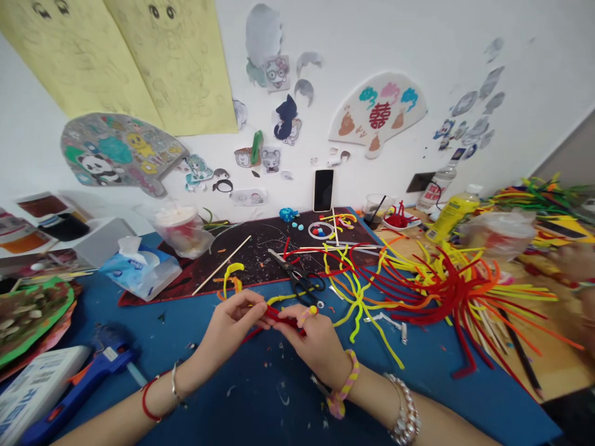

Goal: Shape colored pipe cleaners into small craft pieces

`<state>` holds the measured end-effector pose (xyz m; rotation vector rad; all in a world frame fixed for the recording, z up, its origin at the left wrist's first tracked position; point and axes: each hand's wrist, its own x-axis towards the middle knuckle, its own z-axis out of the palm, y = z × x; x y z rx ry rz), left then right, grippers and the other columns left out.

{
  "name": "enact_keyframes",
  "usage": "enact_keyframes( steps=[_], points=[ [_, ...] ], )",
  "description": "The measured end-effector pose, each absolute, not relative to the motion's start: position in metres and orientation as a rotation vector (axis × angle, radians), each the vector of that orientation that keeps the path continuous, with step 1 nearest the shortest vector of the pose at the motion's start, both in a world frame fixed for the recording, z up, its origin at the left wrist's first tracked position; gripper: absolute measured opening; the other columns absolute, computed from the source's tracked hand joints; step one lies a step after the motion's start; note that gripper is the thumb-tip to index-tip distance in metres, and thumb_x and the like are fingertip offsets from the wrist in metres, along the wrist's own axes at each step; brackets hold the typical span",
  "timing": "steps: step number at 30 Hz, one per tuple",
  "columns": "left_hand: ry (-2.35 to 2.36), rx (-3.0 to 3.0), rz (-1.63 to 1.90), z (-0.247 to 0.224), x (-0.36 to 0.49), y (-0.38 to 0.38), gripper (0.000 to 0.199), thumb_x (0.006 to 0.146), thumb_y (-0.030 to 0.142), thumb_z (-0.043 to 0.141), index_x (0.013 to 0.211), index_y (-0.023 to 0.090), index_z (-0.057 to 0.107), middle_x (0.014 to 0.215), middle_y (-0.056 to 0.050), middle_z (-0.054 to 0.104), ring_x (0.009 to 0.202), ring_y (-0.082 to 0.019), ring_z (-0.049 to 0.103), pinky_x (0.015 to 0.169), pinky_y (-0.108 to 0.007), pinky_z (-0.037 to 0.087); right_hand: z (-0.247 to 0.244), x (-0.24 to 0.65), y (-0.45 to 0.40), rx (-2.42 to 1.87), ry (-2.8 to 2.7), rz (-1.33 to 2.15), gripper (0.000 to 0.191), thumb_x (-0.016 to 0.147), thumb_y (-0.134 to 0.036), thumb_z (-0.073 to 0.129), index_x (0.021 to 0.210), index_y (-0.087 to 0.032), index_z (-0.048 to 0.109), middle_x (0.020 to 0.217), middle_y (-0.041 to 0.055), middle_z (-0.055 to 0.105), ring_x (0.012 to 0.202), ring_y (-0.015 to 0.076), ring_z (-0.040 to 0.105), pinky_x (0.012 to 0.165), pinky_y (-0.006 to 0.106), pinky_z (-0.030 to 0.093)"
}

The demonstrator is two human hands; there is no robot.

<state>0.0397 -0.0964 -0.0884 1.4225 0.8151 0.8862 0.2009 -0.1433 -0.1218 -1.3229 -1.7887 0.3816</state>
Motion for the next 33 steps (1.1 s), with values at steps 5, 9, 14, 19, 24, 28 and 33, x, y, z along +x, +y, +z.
enact_keyframes(
  steps=[5,9,14,19,24,28,33],
  points=[
    [0.86,1.32,0.872,-0.092,0.04,-0.091,0.016,0.075,0.029,0.058,0.074,0.014,0.052,0.066,-0.001,0.063,0.066,-0.015,0.065,0.066,-0.027,0.053,-0.121,0.204,-0.139,-1.366,-1.659,0.386,0.014,0.079,-0.024,0.057,0.091,-0.022,0.065,0.089,0.0009,0.069,0.081,0.0157,0.064,0.077,0.027,0.049],
    [0.896,1.252,0.789,-0.098,0.04,-0.084,0.019,0.075,0.031,0.056,0.076,0.013,0.052,0.064,-0.003,0.064,0.063,-0.015,0.065,0.064,-0.028,0.053,-0.121,0.208,-0.136,-1.353,-1.748,0.382,0.014,0.079,-0.023,0.056,0.088,-0.023,0.067,0.082,-0.0001,0.07,0.072,0.0138,0.065,0.07,0.024,0.051],
    [0.906,1.298,0.643,-0.103,0.037,-0.076,0.022,0.074,0.034,0.056,0.072,0.013,0.05,0.06,-0.002,0.061,0.056,-0.015,0.064,0.056,-0.026,0.052,-0.124,0.213,-0.135,-1.269,-2.053,0.05,0.023,0.085,-0.018,0.044,0.086,-0.018,0.067,0.082,0.0051,0.07,0.073,0.0146,0.064,0.068,0.024,0.049],
    [0.899,1.746,0.44,-0.09,0.027,-0.075,0.021,0.08,0.034,0.048,0.075,0.015,0.051,0.062,-0.002,0.061,0.057,-0.014,0.062,0.056,-0.026,0.05,-0.125,0.216,-0.136,-1.279,-2.186,-0.053,0.022,0.086,-0.017,0.042,0.085,-0.019,0.064,0.081,0.0054,0.068,0.072,0.0159,0.062,0.065,0.026,0.047],
    [0.762,2.512,0.454,-0.072,0.019,-0.08,0.019,0.085,0.028,0.043,0.096,0.019,0.056,0.091,-0.005,0.062,0.081,-0.016,0.059,0.071,-0.027,0.047,-0.124,0.216,-0.137,-1.312,-2.064,0.172,0.02,0.086,-0.022,0.044,0.071,-0.017,0.056,0.082,0.0045,0.067,0.071,0.0144,0.061,0.067,0.026,0.045],
    [0.486,2.94,0.331,-0.072,0.015,-0.08,0.025,0.089,0.021,0.035,0.106,0.019,0.053,0.091,-0.006,0.06,0.082,-0.016,0.057,0.071,-0.027,0.045,-0.118,0.213,-0.139,-1.296,-2.025,0.331,0.018,0.086,-0.021,0.044,0.07,-0.018,0.052,0.08,0.0027,0.066,0.072,0.0134,0.06,0.067,0.025,0.044],
    [0.403,3.212,0.207,-0.073,0.013,-0.077,0.025,0.09,0.016,0.031,0.091,0.014,0.056,0.076,-0.006,0.058,0.069,-0.015,0.053,0.063,-0.027,0.043,-0.114,0.211,-0.14,-1.25,-2.074,0.368,0.015,0.086,-0.017,0.042,0.074,-0.017,0.052,0.078,0.0021,0.064,0.071,0.0128,0.058,0.068,0.025,0.043]
  ],
)
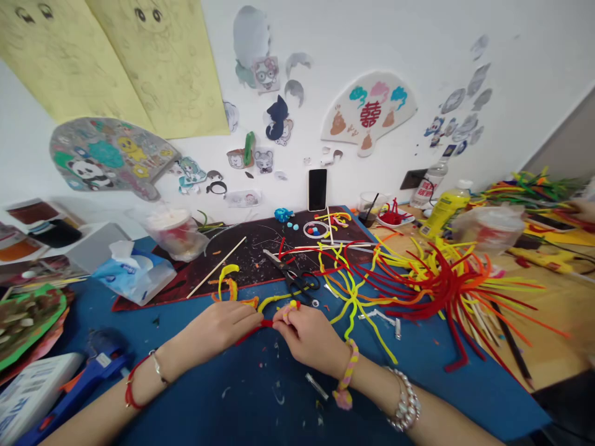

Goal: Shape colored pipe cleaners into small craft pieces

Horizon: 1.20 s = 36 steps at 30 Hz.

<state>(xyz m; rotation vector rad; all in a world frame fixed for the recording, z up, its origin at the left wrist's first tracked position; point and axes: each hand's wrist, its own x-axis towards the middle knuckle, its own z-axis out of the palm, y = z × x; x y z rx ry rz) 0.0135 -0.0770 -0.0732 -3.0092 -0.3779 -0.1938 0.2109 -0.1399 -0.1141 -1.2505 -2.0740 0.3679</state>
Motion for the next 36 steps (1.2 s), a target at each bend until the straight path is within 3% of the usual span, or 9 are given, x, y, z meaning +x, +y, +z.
enact_keyframes(
  steps=[4,7,13,16,26,36],
  points=[
    [-0.416,-3.056,-0.165,-0.073,0.011,-0.071,0.026,0.09,0.02,0.032,0.081,0.015,0.056,0.073,-0.004,0.057,0.064,-0.014,0.051,0.059,-0.025,0.039,-0.117,0.215,-0.138,-1.236,-2.206,0.227,0.015,0.086,-0.018,0.043,0.084,-0.017,0.058,0.079,0.004,0.065,0.075,0.0147,0.058,0.071,0.027,0.043],
    [-0.613,-3.234,-0.338,-0.073,0.009,-0.065,0.025,0.09,0.026,0.034,0.082,0.016,0.055,0.074,-0.003,0.057,0.063,-0.012,0.051,0.058,-0.023,0.037,-0.121,0.219,-0.135,-1.223,-2.228,0.099,0.017,0.086,-0.021,0.044,0.09,-0.018,0.061,0.08,0.0056,0.066,0.077,0.0157,0.06,0.072,0.028,0.044],
    [-0.909,-3.461,-0.637,-0.075,0.009,-0.061,0.028,0.09,0.028,0.032,0.077,0.016,0.054,0.068,-0.001,0.057,0.061,-0.01,0.052,0.059,-0.021,0.038,-0.123,0.221,-0.133,-1.233,-2.138,0.19,0.02,0.087,-0.022,0.043,0.074,-0.018,0.058,0.082,0.0042,0.069,0.075,0.0143,0.063,0.068,0.025,0.045],
    [-0.807,-3.324,-0.553,-0.078,0.007,-0.057,0.028,0.088,0.028,0.034,0.078,0.016,0.057,0.071,-0.003,0.058,0.062,-0.011,0.051,0.058,-0.022,0.036,-0.123,0.217,-0.134,-1.26,-2.168,0.323,0.025,0.087,-0.023,0.043,0.063,-0.017,0.051,0.077,0.0024,0.068,0.065,0.012,0.062,0.062,0.023,0.043],
    [-0.69,-3.404,-0.364,-0.072,0.001,-0.053,0.026,0.088,0.024,0.034,0.075,0.017,0.055,0.07,-0.001,0.055,0.06,-0.011,0.048,0.057,-0.022,0.034,-0.115,0.211,-0.14,-1.335,-2.238,0.326,0.029,0.086,-0.022,0.038,0.057,-0.018,0.041,0.057,-0.0013,0.054,0.049,0.0088,0.047,0.054,0.022,0.034],
    [-0.769,-3.645,-0.331,-0.076,-0.001,-0.048,0.029,0.088,0.027,0.032,0.072,0.016,0.053,0.064,0.0,0.051,0.057,-0.01,0.045,0.056,-0.02,0.035,-0.111,0.21,-0.135,-1.191,-2.14,0.611,0.03,0.087,-0.023,0.033,0.057,-0.02,0.03,0.056,-0.0044,0.038,0.051,0.0087,0.032,0.057,0.022,0.035]
  ],
)
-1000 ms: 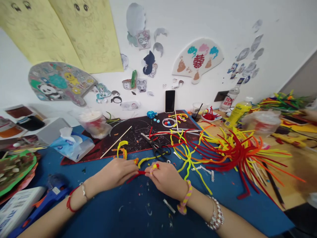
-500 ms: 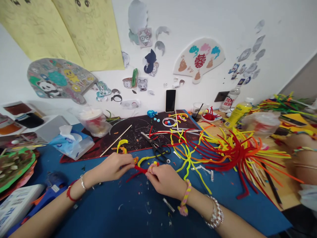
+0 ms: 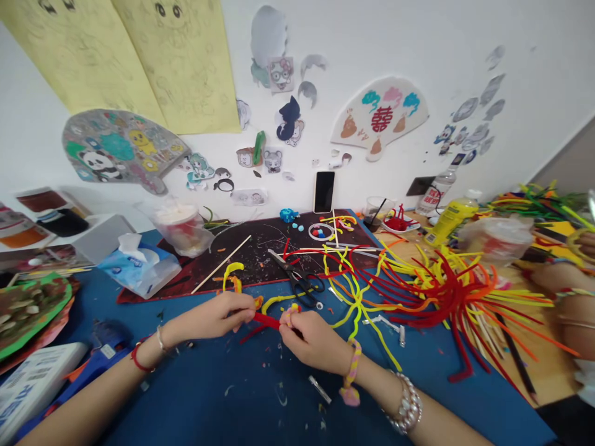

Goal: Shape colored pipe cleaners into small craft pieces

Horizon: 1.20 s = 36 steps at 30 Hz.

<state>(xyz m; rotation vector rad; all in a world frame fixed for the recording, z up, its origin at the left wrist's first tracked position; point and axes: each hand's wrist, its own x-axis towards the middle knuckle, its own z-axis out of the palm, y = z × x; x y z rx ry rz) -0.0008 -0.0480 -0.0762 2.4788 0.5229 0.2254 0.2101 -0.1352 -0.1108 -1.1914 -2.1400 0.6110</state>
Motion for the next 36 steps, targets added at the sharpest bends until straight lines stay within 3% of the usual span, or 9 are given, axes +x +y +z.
enact_keyframes(
  steps=[5,10,14,18,22,26,31,36],
  points=[
    [0.327,2.197,-0.039,-0.063,-0.008,-0.048,0.027,0.087,0.032,0.036,0.075,0.017,0.055,0.062,0.0,0.052,0.052,-0.009,0.049,0.051,-0.019,0.038,-0.103,0.216,-0.136,-0.883,-2.238,1.095,0.034,0.088,-0.03,0.032,0.056,-0.019,0.03,0.051,-0.0065,0.032,0.048,0.0073,0.029,0.053,0.021,0.033],
    [0.235,2.052,-0.193,-0.048,-0.01,-0.057,0.029,0.085,0.038,0.039,0.072,0.019,0.056,0.067,-0.001,0.056,0.055,-0.011,0.052,0.055,-0.021,0.042,-0.112,0.217,-0.136,-0.724,-1.914,1.592,0.035,0.086,-0.043,0.035,0.06,-0.02,0.033,0.048,-0.0079,0.031,0.041,0.0056,0.025,0.042,0.02,0.025],
    [0.322,2.042,-0.111,-0.054,-0.005,-0.064,0.025,0.085,0.034,0.041,0.074,0.018,0.056,0.063,0.0,0.053,0.054,-0.009,0.051,0.052,-0.019,0.039,-0.115,0.215,-0.131,-0.932,-1.639,1.376,0.038,0.086,-0.044,0.037,0.057,-0.019,0.029,0.048,-0.0079,0.028,0.042,0.0054,0.024,0.043,0.02,0.026],
    [0.623,2.051,0.239,-0.076,0.013,-0.076,0.026,0.085,0.033,0.039,0.074,0.016,0.054,0.057,0.003,0.05,0.051,-0.008,0.046,0.049,-0.017,0.035,-0.113,0.218,-0.124,-1.188,-1.456,1.078,0.037,0.088,-0.041,0.034,0.06,-0.018,0.038,0.05,-0.0053,0.04,0.043,0.0061,0.034,0.047,0.021,0.032],
    [0.788,1.931,0.382,-0.093,0.029,-0.091,0.026,0.085,0.033,0.036,0.073,0.016,0.051,0.051,0.005,0.047,0.048,-0.008,0.045,0.048,-0.017,0.034,-0.115,0.219,-0.12,-1.169,-1.29,1.198,0.03,0.086,-0.043,0.039,0.08,-0.016,0.05,0.061,-0.0005,0.055,0.047,0.0084,0.047,0.043,0.021,0.037],
    [0.804,1.908,0.404,-0.099,0.034,-0.099,0.025,0.085,0.032,0.036,0.071,0.016,0.049,0.051,0.005,0.044,0.047,-0.008,0.045,0.048,-0.018,0.033,-0.119,0.216,-0.122,-1.092,-1.188,1.334,0.029,0.082,-0.042,0.048,0.09,-0.015,0.055,0.06,-0.0001,0.057,0.053,0.0105,0.053,0.048,0.022,0.043],
    [0.816,2.11,0.445,-0.102,0.036,-0.1,0.028,0.086,0.028,0.035,0.063,0.017,0.043,0.054,0.004,0.044,0.05,-0.008,0.042,0.05,-0.019,0.029,-0.121,0.215,-0.123,-1.108,-1.185,1.294,0.03,0.081,-0.042,0.048,0.082,-0.015,0.059,0.061,0.0014,0.06,0.054,0.011,0.054,0.054,0.025,0.045],
    [0.877,2.47,0.498,-0.106,0.035,-0.105,0.024,0.086,0.023,0.033,0.067,0.017,0.045,0.063,0.001,0.049,0.056,-0.01,0.043,0.054,-0.023,0.028,-0.115,0.216,-0.124,-1.27,-1.355,1.02,0.03,0.081,-0.041,0.048,0.072,-0.016,0.061,0.06,0.0013,0.06,0.057,0.0125,0.054,0.06,0.026,0.044]
  ],
)
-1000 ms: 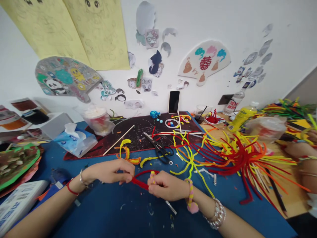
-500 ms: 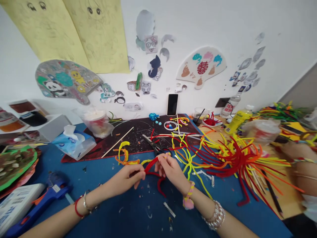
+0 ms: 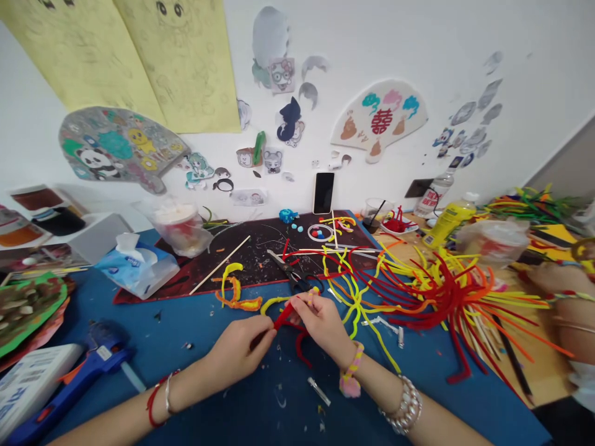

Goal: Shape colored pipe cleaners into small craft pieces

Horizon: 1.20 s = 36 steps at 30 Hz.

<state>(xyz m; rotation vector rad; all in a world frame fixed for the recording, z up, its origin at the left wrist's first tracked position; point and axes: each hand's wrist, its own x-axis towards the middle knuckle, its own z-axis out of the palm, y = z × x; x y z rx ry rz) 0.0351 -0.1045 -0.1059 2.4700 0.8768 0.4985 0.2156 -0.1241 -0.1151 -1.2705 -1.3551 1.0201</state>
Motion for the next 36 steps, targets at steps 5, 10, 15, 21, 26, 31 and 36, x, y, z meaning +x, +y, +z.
enact_keyframes(
  steps=[5,10,15,21,26,31,36],
  points=[
    [0.89,2.629,0.455,-0.107,0.033,-0.115,0.023,0.085,0.02,0.033,0.072,0.017,0.051,0.069,-0.003,0.054,0.056,-0.012,0.045,0.054,-0.025,0.028,-0.114,0.214,-0.125,-1.31,-1.376,0.981,0.03,0.081,-0.039,0.048,0.07,-0.017,0.063,0.06,0.0,0.059,0.057,0.0117,0.05,0.059,0.024,0.042],
    [0.849,2.096,0.502,-0.105,0.037,-0.112,0.02,0.082,0.026,0.043,0.076,0.017,0.06,0.074,-0.003,0.058,0.068,-0.014,0.05,0.063,-0.023,0.036,-0.115,0.218,-0.123,-1.261,-1.34,1.133,0.028,0.081,-0.039,0.049,0.075,-0.015,0.063,0.068,0.0012,0.061,0.065,0.0124,0.053,0.064,0.024,0.041],
    [0.647,1.269,0.4,-0.104,0.041,-0.104,0.032,0.083,0.036,0.044,0.087,0.011,0.063,0.076,-0.007,0.059,0.073,-0.015,0.054,0.072,-0.029,0.042,-0.116,0.218,-0.124,-1.267,-1.329,1.215,0.031,0.08,-0.043,0.05,0.076,-0.015,0.064,0.067,0.0013,0.06,0.067,0.0131,0.053,0.068,0.026,0.041],
    [0.546,0.911,0.388,-0.107,0.04,-0.101,0.029,0.078,0.034,0.054,0.086,0.007,0.064,0.067,-0.004,0.054,0.059,-0.009,0.05,0.063,-0.024,0.039,-0.115,0.215,-0.128,-1.151,-1.41,1.222,0.03,0.08,-0.042,0.05,0.084,-0.017,0.066,0.08,0.0034,0.062,0.078,0.0149,0.054,0.076,0.028,0.041],
    [0.529,0.88,0.349,-0.1,0.038,-0.106,0.024,0.073,0.032,0.062,0.078,0.008,0.062,0.058,-0.001,0.05,0.051,-0.007,0.046,0.054,-0.021,0.033,-0.11,0.214,-0.131,-0.914,-1.485,1.248,0.023,0.082,-0.037,0.05,0.079,-0.019,0.064,0.089,0.004,0.06,0.085,0.0147,0.055,0.083,0.03,0.04],
    [0.482,0.862,0.336,-0.094,0.039,-0.111,0.022,0.071,0.031,0.063,0.069,0.01,0.058,0.05,0.003,0.044,0.045,-0.006,0.038,0.051,-0.022,0.03,-0.107,0.212,-0.133,-0.866,-1.544,1.165,0.021,0.083,-0.033,0.05,0.077,-0.02,0.064,0.089,0.0034,0.059,0.085,0.0142,0.055,0.083,0.03,0.04],
    [0.573,0.959,0.523,-0.098,0.042,-0.109,0.022,0.074,0.032,0.06,0.066,0.012,0.056,0.048,0.004,0.043,0.046,-0.006,0.038,0.05,-0.021,0.027,-0.109,0.212,-0.133,-1.104,-1.523,0.903,0.018,0.082,-0.031,0.05,0.075,-0.019,0.062,0.082,0.0036,0.062,0.08,0.0158,0.056,0.078,0.03,0.042]
  ],
)
